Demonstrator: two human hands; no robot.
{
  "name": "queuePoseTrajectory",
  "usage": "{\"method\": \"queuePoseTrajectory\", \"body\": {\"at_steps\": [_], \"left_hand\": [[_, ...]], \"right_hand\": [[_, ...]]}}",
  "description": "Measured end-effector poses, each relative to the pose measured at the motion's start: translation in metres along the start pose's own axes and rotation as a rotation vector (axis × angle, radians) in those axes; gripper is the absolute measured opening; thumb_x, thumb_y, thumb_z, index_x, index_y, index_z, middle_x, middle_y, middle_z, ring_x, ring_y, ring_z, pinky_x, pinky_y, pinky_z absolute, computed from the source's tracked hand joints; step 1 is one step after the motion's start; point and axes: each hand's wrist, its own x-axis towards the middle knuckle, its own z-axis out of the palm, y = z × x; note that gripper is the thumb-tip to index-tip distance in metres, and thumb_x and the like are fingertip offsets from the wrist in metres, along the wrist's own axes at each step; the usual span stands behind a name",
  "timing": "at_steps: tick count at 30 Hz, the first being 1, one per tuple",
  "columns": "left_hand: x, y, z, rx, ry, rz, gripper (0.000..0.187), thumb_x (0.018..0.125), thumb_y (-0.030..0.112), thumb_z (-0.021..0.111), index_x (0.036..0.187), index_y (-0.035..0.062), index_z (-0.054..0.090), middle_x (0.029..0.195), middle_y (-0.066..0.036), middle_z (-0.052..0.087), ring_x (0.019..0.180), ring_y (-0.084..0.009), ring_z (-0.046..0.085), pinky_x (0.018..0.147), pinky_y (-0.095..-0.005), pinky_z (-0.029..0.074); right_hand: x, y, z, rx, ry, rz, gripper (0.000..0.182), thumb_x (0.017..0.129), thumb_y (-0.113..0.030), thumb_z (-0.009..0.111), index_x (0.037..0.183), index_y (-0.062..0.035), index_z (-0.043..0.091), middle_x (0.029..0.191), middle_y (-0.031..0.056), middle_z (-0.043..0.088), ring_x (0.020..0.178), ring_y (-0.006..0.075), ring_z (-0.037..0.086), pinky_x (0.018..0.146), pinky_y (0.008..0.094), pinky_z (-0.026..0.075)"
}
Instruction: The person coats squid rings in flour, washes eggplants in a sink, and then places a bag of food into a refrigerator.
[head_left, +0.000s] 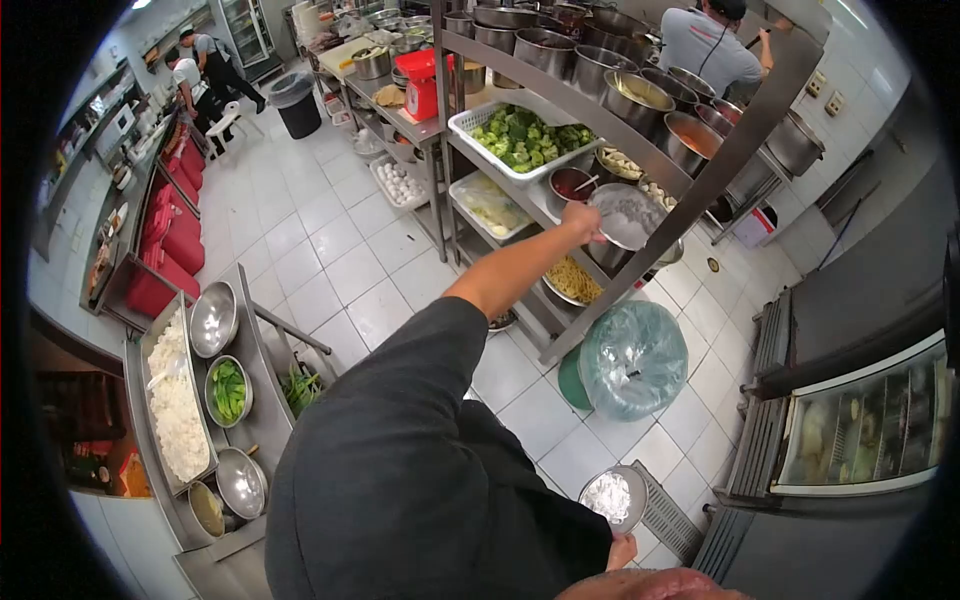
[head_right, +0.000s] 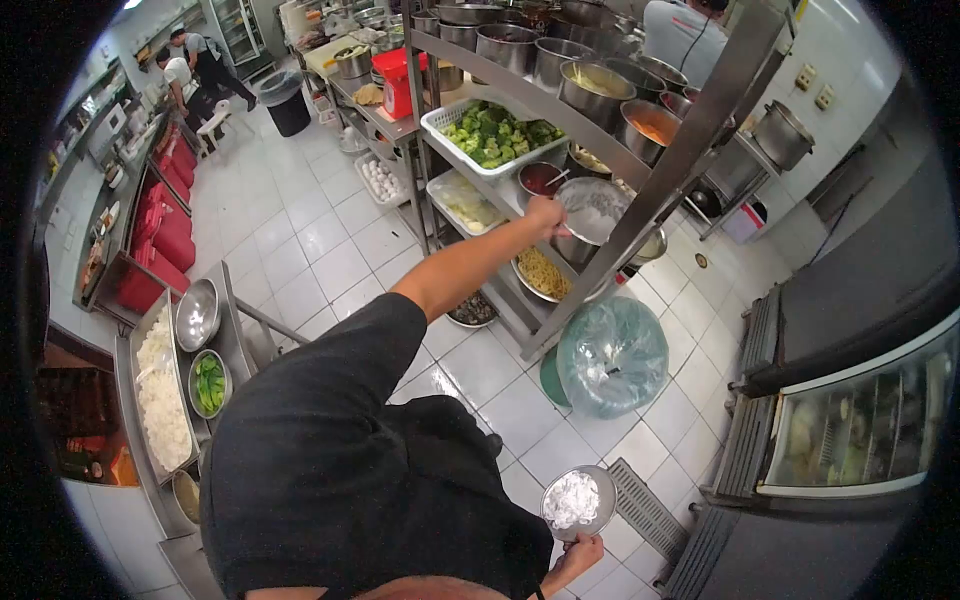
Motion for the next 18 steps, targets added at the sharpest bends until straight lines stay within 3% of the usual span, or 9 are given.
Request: {"method": "queuePoseTrajectory", "body": {"at_steps": [2,4,6,7,8,10,11,14,18], "left_hand": [[0.011,-0.011,-0.01,0.007,-0.011,-0.036,0.009,0.076,-0.007,0.058,0.082,-0.0143,0.057,0.097,-0.02,0.062,0.076,-0.0344,0.066,0.053,-0.0463,0.06],[0.009,-0.021,-0.031,0.519,-0.263,0.344,0.009,0.076,-0.005,0.06,0.081,-0.0114,0.058,0.091,-0.019,0.063,0.073,-0.0332,0.066,0.052,-0.0433,0.059],[-0.013,-0.021,-0.048,0.361,-0.257,0.306,0.009,0.077,0.0,0.064,0.079,-0.0075,0.059,0.082,-0.017,0.063,0.068,-0.0302,0.066,0.05,-0.039,0.057],[-0.042,-0.012,-0.051,-0.063,-0.134,0.084,0.011,0.078,0.004,0.065,0.078,-0.005,0.06,0.076,-0.015,0.063,0.063,-0.0277,0.066,0.048,-0.0362,0.055],[-0.022,-0.034,-0.079,0.34,-0.24,0.397,0.015,0.082,0.01,0.063,0.077,-0.0041,0.06,0.071,-0.013,0.062,0.058,-0.0256,0.064,0.048,-0.0352,0.052],[-0.033,-0.032,-0.129,0.61,-0.262,0.435,0.027,0.087,0.02,0.058,0.072,-0.0031,0.06,0.062,-0.01,0.059,0.05,-0.0229,0.061,0.047,-0.0352,0.049],[-0.074,-0.008,-0.154,0.455,-0.195,0.174,0.034,0.089,0.024,0.055,0.069,-0.0032,0.06,0.058,-0.009,0.058,0.047,-0.0223,0.059,0.046,-0.0362,0.048],[-0.085,-0.02,-0.275,0.582,-0.077,0.191,0.046,0.09,0.03,0.052,0.059,-0.0036,0.056,0.053,-0.014,0.057,0.044,-0.0221,0.057,0.044,-0.0346,0.046],[-0.065,-0.049,-0.439,0.779,0.16,0.217,0.024,0.086,0.014,0.051,0.099,-0.0049,0.058,0.064,-0.012,0.06,0.048,-0.0223,0.059,0.047,-0.033,0.051]], "right_hand": [[0.003,-0.014,0.006,-0.015,-0.006,0.007,0.007,0.063,0.005,0.051,0.068,0.0021,0.046,0.055,0.0073,0.048,0.039,0.0129,0.042,0.035,0.0269,0.031],[0.002,-0.042,0.023,-0.04,-0.017,0.029,0.007,0.063,0.005,0.051,0.068,0.0025,0.047,0.055,0.0079,0.049,0.04,0.0132,0.043,0.035,0.0274,0.032],[0.006,-0.057,0.044,-0.074,-0.044,0.038,0.007,0.064,0.004,0.052,0.069,0.0026,0.048,0.056,0.0082,0.05,0.04,0.0135,0.044,0.035,0.0277,0.033],[0.008,-0.066,0.058,-0.102,-0.069,0.036,0.006,0.064,0.004,0.052,0.069,0.0027,0.048,0.056,0.0082,0.05,0.04,0.0137,0.044,0.035,0.0277,0.033],[0.011,-0.076,0.071,-0.13,-0.095,0.033,0.006,0.064,0.004,0.052,0.07,0.0027,0.049,0.056,0.0083,0.05,0.04,0.0138,0.044,0.035,0.0277,0.034],[0.011,-0.098,0.107,-0.191,-0.169,0.014,0.006,0.065,0.003,0.052,0.07,0.0028,0.05,0.056,0.0083,0.05,0.04,0.0141,0.044,0.036,0.0278,0.035],[0.011,-0.109,0.125,-0.219,-0.213,-0.005,0.006,0.065,0.003,0.052,0.071,0.0029,0.05,0.056,0.0084,0.05,0.04,0.0143,0.044,0.036,0.0278,0.035],[0.014,-0.126,0.205,-0.247,-0.395,-0.076,0.005,0.066,0.002,0.053,0.07,0.0025,0.05,0.058,0.0082,0.051,0.041,0.0148,0.047,0.036,0.0284,0.036],[-0.025,-0.18,0.338,-0.268,-0.547,-0.169,0.004,0.067,0.001,0.053,0.067,0.0018,0.049,0.057,0.0075,0.05,0.042,0.0158,0.046,0.037,0.0291,0.037]]}}
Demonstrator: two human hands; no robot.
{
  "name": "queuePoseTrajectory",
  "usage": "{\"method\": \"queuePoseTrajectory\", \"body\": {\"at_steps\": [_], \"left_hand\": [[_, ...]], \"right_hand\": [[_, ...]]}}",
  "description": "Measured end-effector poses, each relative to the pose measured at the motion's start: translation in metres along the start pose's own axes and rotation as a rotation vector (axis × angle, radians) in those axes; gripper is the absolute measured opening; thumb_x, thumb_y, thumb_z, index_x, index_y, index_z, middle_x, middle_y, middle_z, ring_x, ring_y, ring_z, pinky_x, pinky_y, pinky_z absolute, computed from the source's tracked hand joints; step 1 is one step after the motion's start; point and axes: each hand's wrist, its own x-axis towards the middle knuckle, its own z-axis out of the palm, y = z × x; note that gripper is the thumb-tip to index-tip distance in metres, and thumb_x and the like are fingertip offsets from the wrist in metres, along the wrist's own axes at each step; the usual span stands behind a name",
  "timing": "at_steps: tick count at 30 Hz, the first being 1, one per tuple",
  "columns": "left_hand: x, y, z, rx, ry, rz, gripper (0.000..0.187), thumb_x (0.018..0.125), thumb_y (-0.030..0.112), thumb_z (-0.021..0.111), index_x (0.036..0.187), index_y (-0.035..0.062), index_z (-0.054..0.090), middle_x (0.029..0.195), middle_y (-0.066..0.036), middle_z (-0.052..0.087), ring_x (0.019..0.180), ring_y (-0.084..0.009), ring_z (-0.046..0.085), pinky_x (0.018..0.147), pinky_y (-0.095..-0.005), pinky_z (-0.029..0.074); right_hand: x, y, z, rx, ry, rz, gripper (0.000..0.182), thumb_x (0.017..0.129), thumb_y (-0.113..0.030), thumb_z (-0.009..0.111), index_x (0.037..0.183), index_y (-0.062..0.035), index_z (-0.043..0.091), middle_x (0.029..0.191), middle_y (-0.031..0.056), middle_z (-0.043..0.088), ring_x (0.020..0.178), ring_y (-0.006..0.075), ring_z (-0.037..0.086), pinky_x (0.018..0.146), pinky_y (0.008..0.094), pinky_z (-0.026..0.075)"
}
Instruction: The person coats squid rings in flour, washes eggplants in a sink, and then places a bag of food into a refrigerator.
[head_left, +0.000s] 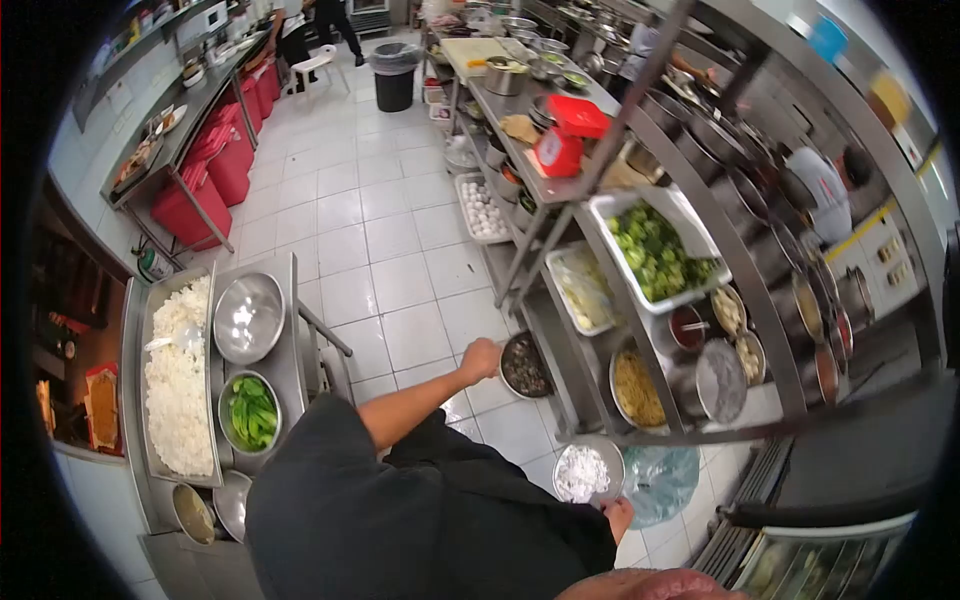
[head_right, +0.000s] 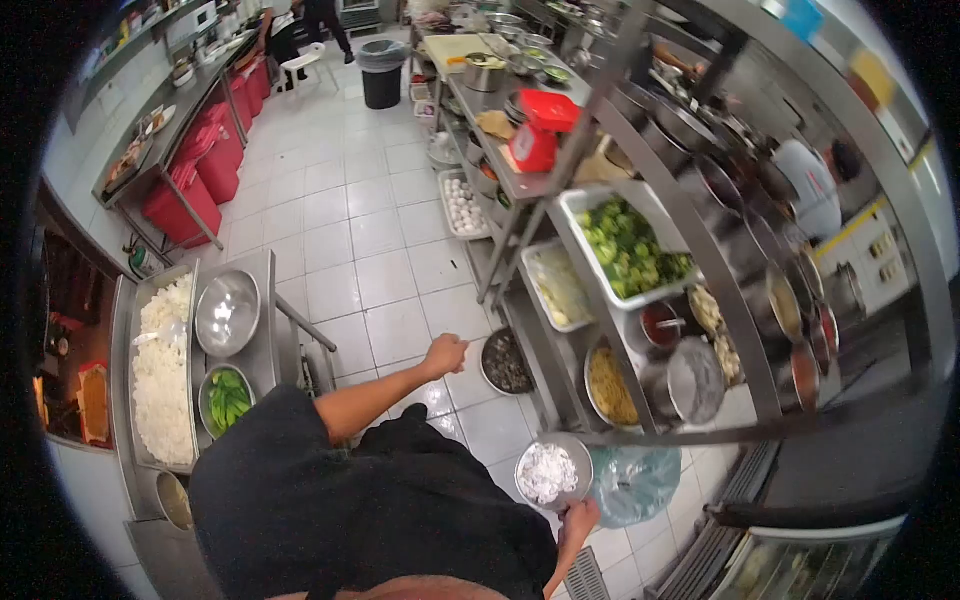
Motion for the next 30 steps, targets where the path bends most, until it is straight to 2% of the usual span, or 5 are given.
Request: {"method": "queuePoseTrajectory", "body": {"at_steps": [4,7,14,22,30], "left_hand": [[0.004,-0.07,-0.064,-0.257,0.096,-0.138,0.051,0.083,0.007,0.055,0.131,0.0009,0.041,0.071,-0.009,0.06,0.054,-0.019,0.061,0.048,-0.031,0.052],[0.015,-0.012,-0.139,-0.39,0.176,-0.357,0.026,0.085,0.022,0.062,0.087,-0.0035,0.065,0.068,-0.012,0.063,0.055,-0.0197,0.063,0.049,-0.0307,0.051],[0.101,-0.006,-0.257,-0.543,0.416,-0.292,0.022,0.091,0.02,0.052,0.086,-0.0005,0.058,0.078,-0.009,0.061,0.06,-0.017,0.062,0.051,-0.0279,0.05],[0.233,-0.167,-0.39,0.607,0.795,0.035,0.035,0.088,0.03,0.054,0.108,0.0024,0.062,0.09,-0.02,0.066,0.083,-0.0343,0.065,0.076,-0.044,0.051],[0.127,-0.277,-0.422,0.857,0.037,-0.681,0.02,0.071,0.024,0.058,0.06,0.0094,0.068,0.07,-0.015,0.066,0.067,-0.0349,0.064,0.063,-0.0468,0.052]], "right_hand": [[0.055,-0.069,0.114,0.094,-0.155,0.074,0.003,0.069,0.003,0.052,0.067,0.0014,0.05,0.058,0.0088,0.05,0.042,0.0165,0.047,0.037,0.0304,0.038],[0.088,-0.111,0.185,0.128,-0.251,0.008,0.01,0.07,0.004,0.051,0.067,-0.002,0.045,0.059,0.0062,0.047,0.043,0.0153,0.047,0.037,0.0303,0.038],[0.145,-0.197,0.312,0.113,-0.32,-0.087,0.016,0.073,0.004,0.05,0.085,-0.0044,0.044,0.059,0.0082,0.051,0.04,0.0165,0.047,0.034,0.0282,0.035],[0.224,-0.271,0.455,0.079,-0.41,-0.105,0.027,0.071,0.004,0.054,0.094,-0.006,0.043,0.058,0.0075,0.053,0.039,0.0153,0.049,0.034,0.0275,0.036],[0.271,-0.414,0.653,0.001,-0.684,-0.26,0.031,0.069,0.002,0.057,0.095,-0.0067,0.043,0.06,0.0061,0.051,0.041,0.0146,0.048,0.036,0.0293,0.037]]}}
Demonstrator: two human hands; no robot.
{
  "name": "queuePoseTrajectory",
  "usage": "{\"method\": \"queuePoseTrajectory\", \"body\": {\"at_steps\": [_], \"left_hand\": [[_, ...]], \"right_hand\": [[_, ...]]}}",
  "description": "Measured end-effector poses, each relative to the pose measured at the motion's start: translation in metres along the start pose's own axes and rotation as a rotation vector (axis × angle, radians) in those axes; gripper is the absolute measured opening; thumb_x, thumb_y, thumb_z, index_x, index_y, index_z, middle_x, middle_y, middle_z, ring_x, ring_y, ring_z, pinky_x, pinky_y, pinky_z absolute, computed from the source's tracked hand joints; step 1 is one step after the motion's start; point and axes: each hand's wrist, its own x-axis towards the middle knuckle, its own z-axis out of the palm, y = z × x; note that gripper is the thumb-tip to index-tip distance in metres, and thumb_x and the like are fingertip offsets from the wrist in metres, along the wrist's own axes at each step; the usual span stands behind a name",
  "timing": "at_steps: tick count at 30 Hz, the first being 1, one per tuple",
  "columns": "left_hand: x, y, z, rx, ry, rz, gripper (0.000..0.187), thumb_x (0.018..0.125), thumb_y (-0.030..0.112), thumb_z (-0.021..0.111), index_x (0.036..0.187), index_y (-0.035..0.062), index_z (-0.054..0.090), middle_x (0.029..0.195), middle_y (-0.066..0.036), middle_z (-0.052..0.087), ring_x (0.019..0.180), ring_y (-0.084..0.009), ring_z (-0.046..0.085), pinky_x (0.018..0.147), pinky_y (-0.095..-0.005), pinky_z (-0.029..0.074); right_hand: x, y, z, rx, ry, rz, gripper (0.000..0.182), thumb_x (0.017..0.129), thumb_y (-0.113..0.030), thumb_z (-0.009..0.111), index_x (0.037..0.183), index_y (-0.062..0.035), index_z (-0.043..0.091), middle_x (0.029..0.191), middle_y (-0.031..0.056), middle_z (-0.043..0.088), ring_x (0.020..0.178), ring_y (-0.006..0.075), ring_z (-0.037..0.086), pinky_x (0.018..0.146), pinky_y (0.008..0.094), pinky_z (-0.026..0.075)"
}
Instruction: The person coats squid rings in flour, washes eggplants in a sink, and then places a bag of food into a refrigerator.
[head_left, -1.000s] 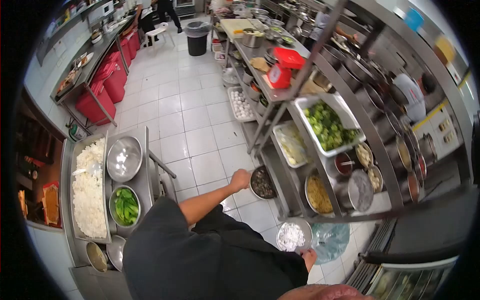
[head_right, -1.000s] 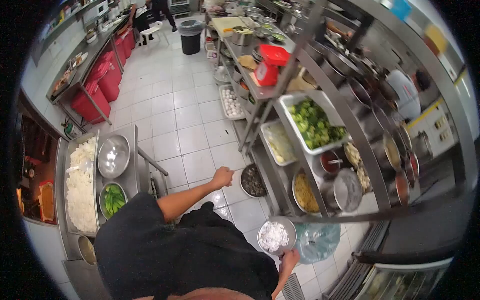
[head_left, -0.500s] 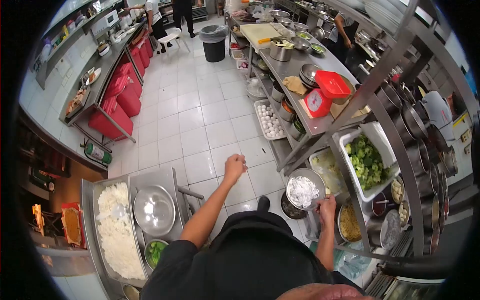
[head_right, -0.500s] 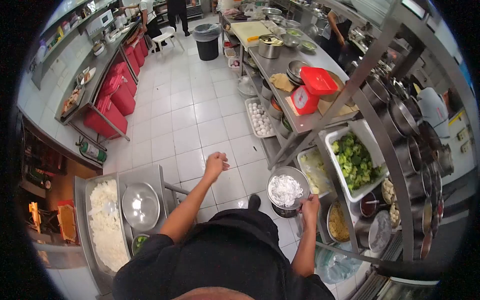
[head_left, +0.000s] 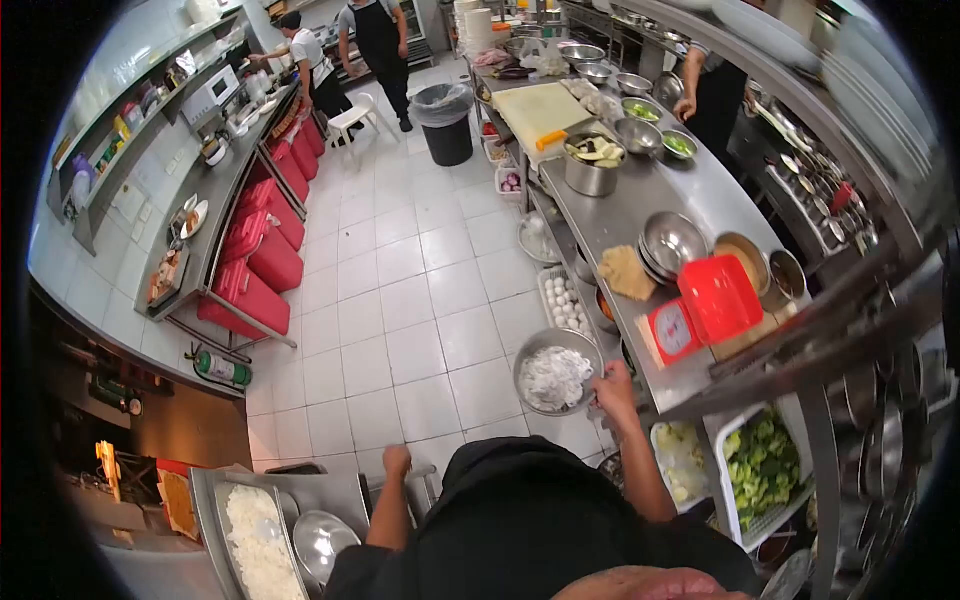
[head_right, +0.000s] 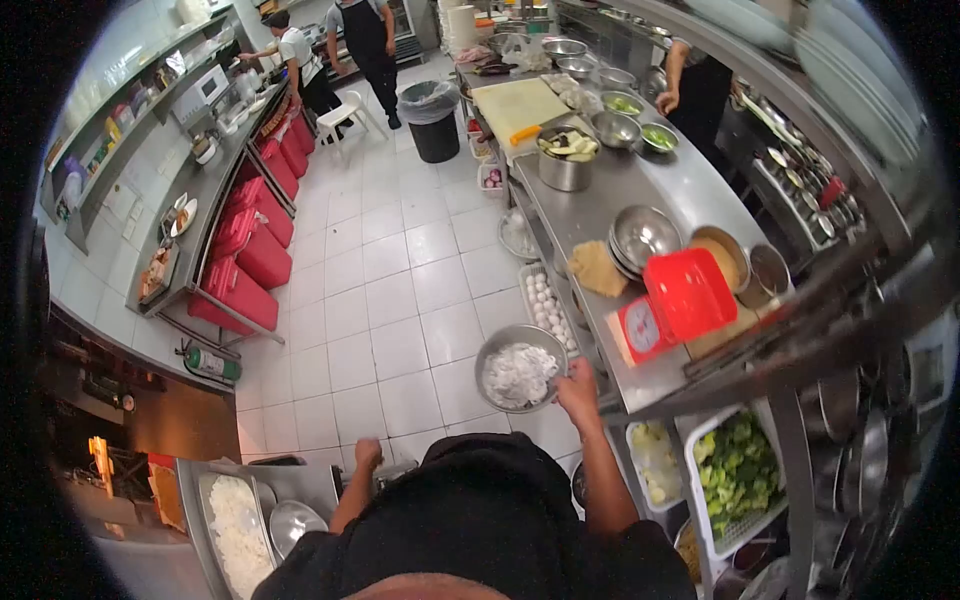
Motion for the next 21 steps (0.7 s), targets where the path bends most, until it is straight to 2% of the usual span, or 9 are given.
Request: {"method": "queuePoseTrajectory", "body": {"at_steps": [1,2,4,6,11,15,16,18,21], "left_hand": [[-0.003,-0.012,0.024,0.031,-0.04,0.016,0.016,0.063,0.025,0.063,0.054,0.0127,0.067,0.069,-0.014,0.067,0.061,-0.033,0.064,0.06,-0.0449,0.052],[-0.001,-0.022,0.065,-0.019,0.165,-0.096,0.015,0.057,0.027,0.068,0.054,0.0128,0.068,0.069,-0.014,0.067,0.06,-0.0323,0.065,0.059,-0.0426,0.053],[-0.026,-0.028,0.079,0.038,0.041,0.1,0.01,0.063,0.019,0.065,0.059,0.0097,0.067,0.063,-0.013,0.064,0.06,-0.0336,0.064,0.059,-0.0438,0.051],[-0.045,-0.023,0.081,-0.154,-0.057,-0.058,0.011,0.064,0.019,0.064,0.059,0.0092,0.066,0.063,-0.014,0.064,0.061,-0.0335,0.063,0.06,-0.0445,0.05],[0.004,-0.045,0.038,-0.345,-0.054,-0.284,0.012,0.065,0.018,0.062,0.059,0.0077,0.064,0.063,-0.016,0.062,0.063,-0.0333,0.061,0.062,-0.0463,0.048],[0.139,-0.093,-0.018,-0.274,0.121,-0.251,0.013,0.066,0.017,0.061,0.059,0.0066,0.063,0.063,-0.017,0.06,0.064,-0.0331,0.06,0.064,-0.0477,0.047],[0.192,-0.109,-0.031,0.024,0.229,-0.094,0.014,0.07,0.014,0.059,0.061,0.0042,0.063,0.068,-0.02,0.062,0.067,-0.0344,0.06,0.064,-0.0494,0.047],[0.292,-0.114,-0.104,-0.29,0.301,-0.367,0.017,0.072,0.012,0.053,0.062,0.0006,0.061,0.071,-0.02,0.061,0.074,-0.0387,0.058,0.074,-0.0495,0.046],[0.429,-0.098,-0.234,-0.368,0.654,-0.177,0.021,0.076,0.015,0.047,0.067,-0.0001,0.058,0.072,-0.021,0.058,0.073,-0.0401,0.054,0.068,-0.0505,0.042]], "right_hand": [[0.024,-0.016,0.018,-0.015,-0.04,-0.022,0.031,0.069,0.001,0.058,0.096,-0.0066,0.043,0.06,0.0059,0.051,0.042,0.0143,0.049,0.036,0.0293,0.037],[0.049,-0.032,0.037,-0.027,-0.079,-0.043,0.031,0.069,0.001,0.058,0.096,-0.0064,0.043,0.06,0.0058,0.051,0.042,0.0141,0.049,0.037,0.0293,0.037],[0.093,-0.061,0.073,-0.072,-0.179,-0.079,0.032,0.069,0.001,0.058,0.096,-0.0061,0.044,0.061,0.0061,0.052,0.043,0.0141,0.049,0.037,0.0289,0.037],[0.129,-0.094,0.11,-0.058,-0.253,-0.082,0.03,0.069,-0.001,0.056,0.098,-0.0009,0.048,0.065,0.0111,0.059,0.05,0.0181,0.057,0.043,0.0309,0.045],[0.203,-0.182,0.199,-0.064,-0.26,-0.048,0.031,0.069,0.0,0.059,0.098,-0.001,0.048,0.064,0.0088,0.057,0.047,0.0153,0.054,0.04,0.0287,0.042],[0.261,-0.229,0.244,-0.07,-0.186,-0.05,0.033,0.069,0.001,0.061,0.1,-0.001,0.05,0.063,0.0073,0.057,0.044,0.0139,0.052,0.037,0.0272,0.038],[0.276,-0.239,0.251,-0.07,-0.158,-0.05,0.033,0.069,0.001,0.061,0.1,-0.0009,0.05,0.063,0.0073,0.057,0.044,0.0139,0.052,0.038,0.0273,0.038],[0.306,-0.255,0.259,-0.094,-0.112,-0.052,0.033,0.069,0.001,0.061,0.101,-0.0008,0.051,0.065,0.0077,0.057,0.044,0.0141,0.052,0.038,0.0273,0.039],[0.35,-0.28,0.263,-0.031,-0.049,-0.05,0.033,0.069,-0.001,0.06,0.1,-0.0005,0.05,0.061,0.0077,0.055,0.046,0.0165,0.054,0.041,0.0296,0.043]]}}
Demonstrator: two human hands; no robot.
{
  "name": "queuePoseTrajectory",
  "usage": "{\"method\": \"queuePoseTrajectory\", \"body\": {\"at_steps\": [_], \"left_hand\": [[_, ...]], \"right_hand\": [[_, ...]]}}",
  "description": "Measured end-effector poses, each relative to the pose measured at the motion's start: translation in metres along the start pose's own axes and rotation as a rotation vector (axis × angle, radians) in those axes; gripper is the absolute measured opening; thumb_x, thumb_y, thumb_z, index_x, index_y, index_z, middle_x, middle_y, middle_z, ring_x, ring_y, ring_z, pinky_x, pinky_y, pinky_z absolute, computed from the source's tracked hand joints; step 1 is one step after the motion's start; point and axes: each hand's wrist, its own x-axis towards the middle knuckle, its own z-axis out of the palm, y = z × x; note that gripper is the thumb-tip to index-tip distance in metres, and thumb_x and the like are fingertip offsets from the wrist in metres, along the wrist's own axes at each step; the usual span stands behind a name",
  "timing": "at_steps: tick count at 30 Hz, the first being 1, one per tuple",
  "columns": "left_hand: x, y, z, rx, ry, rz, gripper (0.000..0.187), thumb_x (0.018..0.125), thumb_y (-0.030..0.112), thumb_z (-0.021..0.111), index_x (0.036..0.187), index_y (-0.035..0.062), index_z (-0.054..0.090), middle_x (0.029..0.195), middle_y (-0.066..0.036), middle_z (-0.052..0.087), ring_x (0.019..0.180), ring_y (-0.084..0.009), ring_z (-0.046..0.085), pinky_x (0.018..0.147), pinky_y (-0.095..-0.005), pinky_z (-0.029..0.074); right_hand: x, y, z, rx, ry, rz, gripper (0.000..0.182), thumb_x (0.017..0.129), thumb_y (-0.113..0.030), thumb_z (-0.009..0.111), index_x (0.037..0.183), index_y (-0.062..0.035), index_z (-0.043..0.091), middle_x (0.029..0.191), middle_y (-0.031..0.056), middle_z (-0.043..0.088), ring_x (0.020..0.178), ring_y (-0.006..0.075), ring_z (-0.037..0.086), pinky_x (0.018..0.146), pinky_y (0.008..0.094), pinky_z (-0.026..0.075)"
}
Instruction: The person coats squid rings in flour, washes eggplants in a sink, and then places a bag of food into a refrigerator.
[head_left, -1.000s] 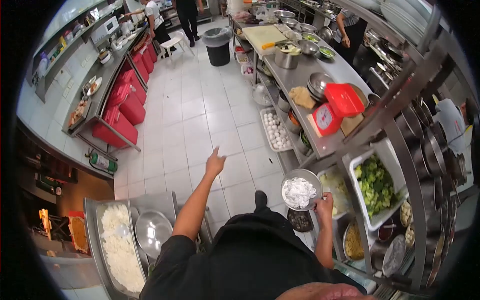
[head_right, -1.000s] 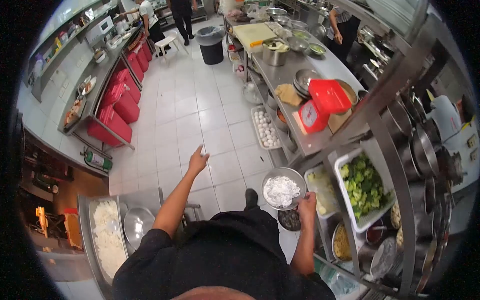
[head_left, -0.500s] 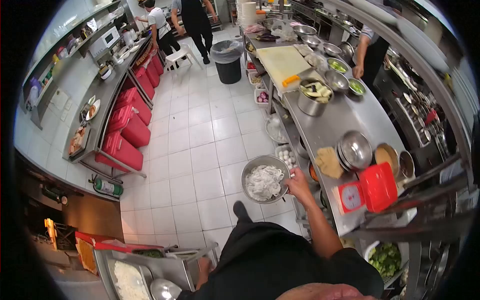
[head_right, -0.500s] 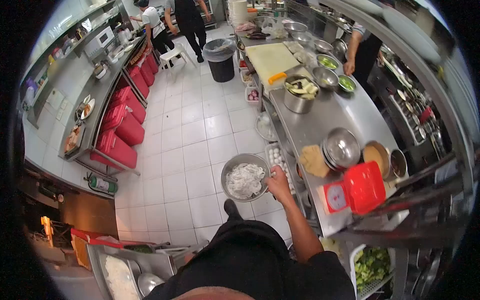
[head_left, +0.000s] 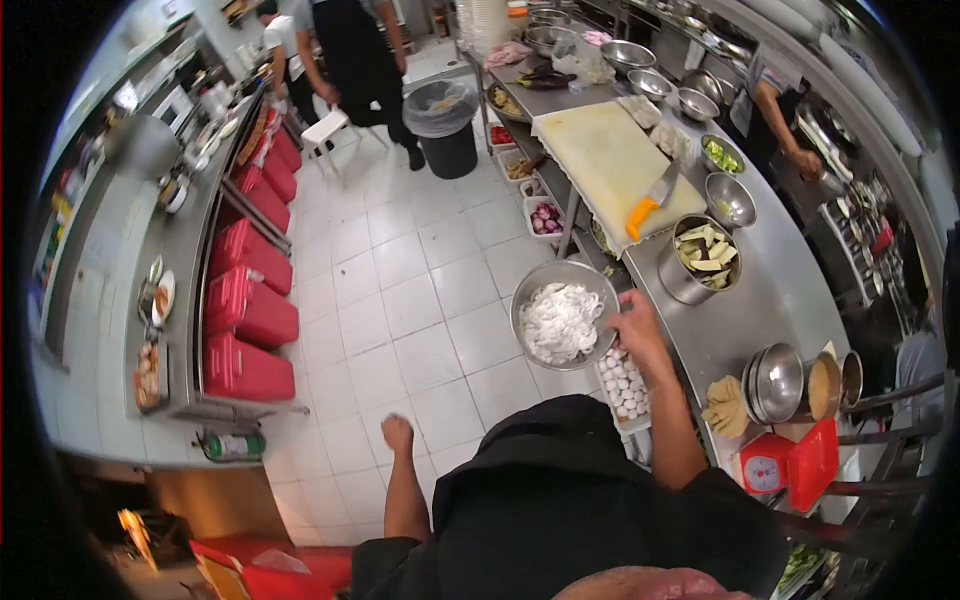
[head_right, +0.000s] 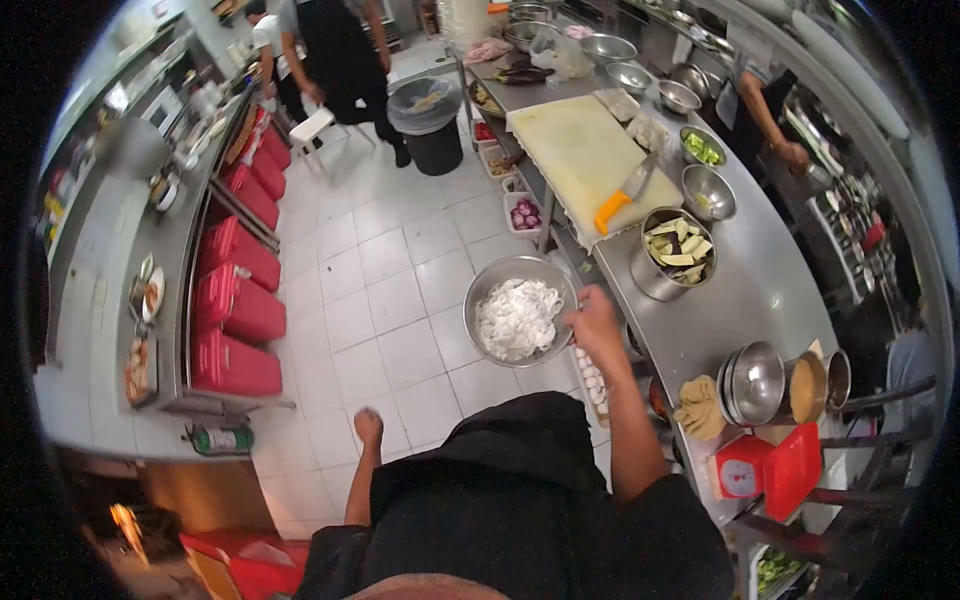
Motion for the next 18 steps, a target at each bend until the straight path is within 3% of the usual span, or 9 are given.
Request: {"method": "queuePoseTrajectory", "body": {"at_steps": [1,2,3,6,8,12,15,16,18], "left_hand": [[0.053,0.037,-0.013,-0.024,-0.037,0.101,0.025,0.08,0.019,0.047,0.071,-0.0006,0.06,0.076,-0.022,0.06,0.076,-0.0411,0.055,0.071,-0.0514,0.043],[0.104,0.08,-0.015,-0.205,-0.077,-0.174,0.032,0.085,0.025,0.046,0.077,-0.0027,0.061,0.081,-0.025,0.061,0.08,-0.0431,0.056,0.076,-0.0527,0.043],[0.153,0.101,0.002,-0.29,-0.138,-0.267,0.039,0.088,0.03,0.046,0.084,-0.0051,0.062,0.086,-0.028,0.061,0.085,-0.0448,0.056,0.079,-0.0528,0.043],[0.247,0.181,0.025,-0.301,-0.277,-0.099,0.043,0.092,0.034,0.043,0.087,-0.0037,0.064,0.086,-0.028,0.062,0.087,-0.0429,0.058,0.08,-0.0482,0.044],[0.285,0.203,0.062,-0.36,-0.317,0.007,0.045,0.093,0.036,0.042,0.085,-0.0024,0.064,0.086,-0.025,0.064,0.086,-0.0403,0.059,0.08,-0.047,0.045],[0.328,0.242,0.075,-0.361,-0.4,-0.17,0.043,0.092,0.033,0.045,0.081,-0.0047,0.064,0.08,-0.026,0.064,0.079,-0.0411,0.062,0.074,-0.0471,0.047],[0.369,0.246,0.094,-0.046,-0.287,0.094,0.041,0.091,0.029,0.047,0.081,-0.007,0.064,0.081,-0.029,0.063,0.081,-0.0436,0.061,0.075,-0.0491,0.047],[0.386,0.255,0.099,-0.192,-0.337,-0.141,0.041,0.09,0.027,0.047,0.079,-0.0085,0.063,0.081,-0.031,0.062,0.081,-0.0461,0.061,0.076,-0.0509,0.046],[0.418,0.273,0.102,-0.181,-0.365,-0.249,0.035,0.088,0.025,0.05,0.088,-0.0079,0.063,0.09,-0.031,0.063,0.087,-0.0439,0.061,0.08,-0.0496,0.046]], "right_hand": [[0.015,-0.01,-0.001,-0.008,0.009,0.008,0.033,0.069,-0.001,0.06,0.1,-0.0009,0.05,0.063,0.0078,0.055,0.047,0.0163,0.054,0.041,0.0295,0.043],[0.029,-0.021,-0.003,-0.005,0.027,0.021,0.032,0.069,-0.001,0.06,0.1,-0.0012,0.049,0.064,0.0079,0.056,0.048,0.0161,0.054,0.041,0.0295,0.042],[0.043,-0.026,-0.006,0.005,0.055,0.033,0.032,0.07,-0.001,0.06,0.1,-0.0016,0.049,0.065,0.008,0.056,0.049,0.016,0.055,0.041,0.0294,0.042],[0.095,-0.035,-0.021,0.106,0.077,-0.015,0.031,0.07,-0.001,0.06,0.099,-0.0018,0.05,0.07,0.0087,0.057,0.052,0.0153,0.056,0.041,0.0292,0.042],[0.132,-0.04,-0.028,0.107,0.16,-0.027,0.029,0.071,-0.001,0.06,0.098,-0.0015,0.051,0.073,0.0088,0.058,0.054,0.0148,0.057,0.043,0.0288,0.043],[0.205,-0.077,-0.038,0.073,0.213,0.038,0.027,0.071,-0.001,0.059,0.097,-0.0023,0.051,0.069,0.009,0.059,0.054,0.0153,0.057,0.045,0.0285,0.045],[0.264,-0.108,-0.039,0.084,0.271,0.071,0.027,0.071,-0.002,0.059,0.097,-0.0029,0.051,0.068,0.0089,0.06,0.053,0.0146,0.057,0.044,0.0273,0.044],[0.28,-0.118,-0.039,0.102,0.278,0.056,0.026,0.071,-0.002,0.059,0.096,-0.0034,0.051,0.067,0.0086,0.06,0.052,0.014,0.056,0.044,0.0268,0.043],[0.32,-0.134,-0.044,0.148,0.304,0.011,0.025,0.072,-0.002,0.059,0.095,-0.0045,0.051,0.067,0.0081,0.059,0.051,0.0128,0.055,0.043,0.0258,0.041]]}}
